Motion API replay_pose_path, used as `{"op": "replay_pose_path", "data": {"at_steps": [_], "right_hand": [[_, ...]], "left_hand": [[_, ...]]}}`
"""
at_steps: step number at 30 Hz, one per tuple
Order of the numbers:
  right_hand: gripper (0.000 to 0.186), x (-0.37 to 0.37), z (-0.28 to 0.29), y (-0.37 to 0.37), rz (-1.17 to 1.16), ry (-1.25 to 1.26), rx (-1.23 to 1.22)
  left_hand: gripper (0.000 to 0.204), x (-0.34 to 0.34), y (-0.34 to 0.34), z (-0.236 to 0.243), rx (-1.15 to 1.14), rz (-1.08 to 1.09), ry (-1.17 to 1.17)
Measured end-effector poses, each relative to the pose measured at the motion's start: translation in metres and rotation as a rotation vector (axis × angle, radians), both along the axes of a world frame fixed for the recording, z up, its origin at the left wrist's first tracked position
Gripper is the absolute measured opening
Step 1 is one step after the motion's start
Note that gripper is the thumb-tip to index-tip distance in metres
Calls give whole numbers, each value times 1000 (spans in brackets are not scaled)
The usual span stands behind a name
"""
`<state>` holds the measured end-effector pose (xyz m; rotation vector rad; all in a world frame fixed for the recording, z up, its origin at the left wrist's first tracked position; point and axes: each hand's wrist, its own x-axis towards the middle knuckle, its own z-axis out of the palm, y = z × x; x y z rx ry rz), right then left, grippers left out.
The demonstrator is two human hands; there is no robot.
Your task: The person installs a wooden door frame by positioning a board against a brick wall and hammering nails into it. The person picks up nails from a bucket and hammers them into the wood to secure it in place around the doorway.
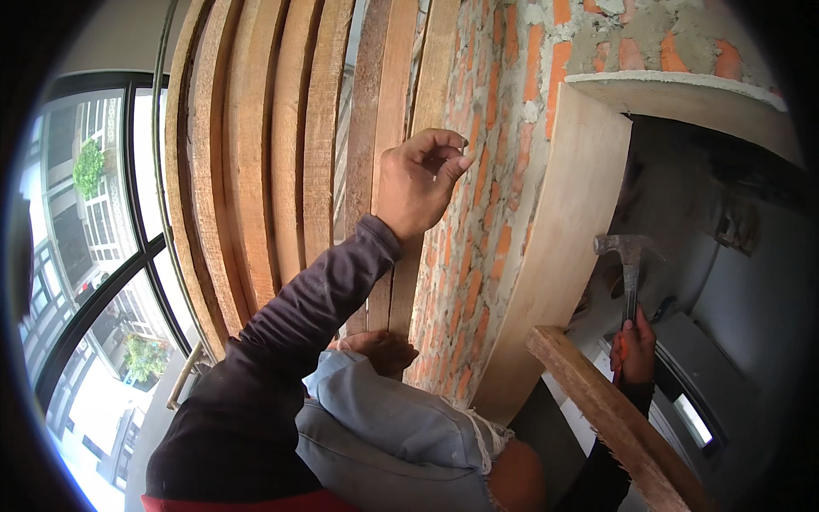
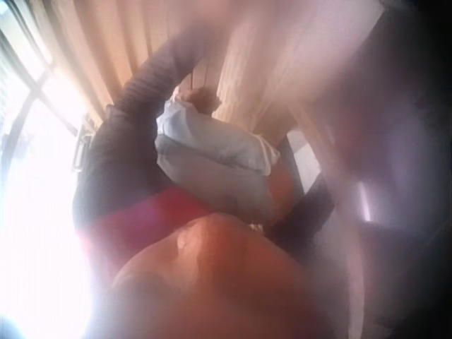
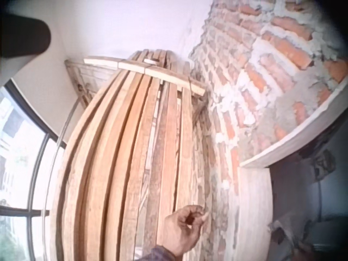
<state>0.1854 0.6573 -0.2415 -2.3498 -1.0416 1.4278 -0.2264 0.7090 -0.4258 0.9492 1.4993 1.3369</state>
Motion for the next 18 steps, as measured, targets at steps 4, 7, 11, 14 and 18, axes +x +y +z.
{"op": "replay_pose_path", "data": {"at_steps": [4, 7, 11, 14, 18], "right_hand": [[53, 1, -1, -3, 29, 13, 4], [53, 5, -12, -10, 24, 48, 30], [53, -12, -15, -12, 14, 41, 56], [55, -8, -14, -19, 28, 78, 75], [52, -6, -22, -25, 7, 162, 199]], "left_hand": [[18, 23, 43, 27, 77, -242, -91], [12, 61, 86, 34, 299, -401, -3], [13, 95, 134, 24, 451, -695, 330], [12, 106, 149, 19, 464, -754, 395], [10, 109, 153, 26, 323, -847, 386]]}}
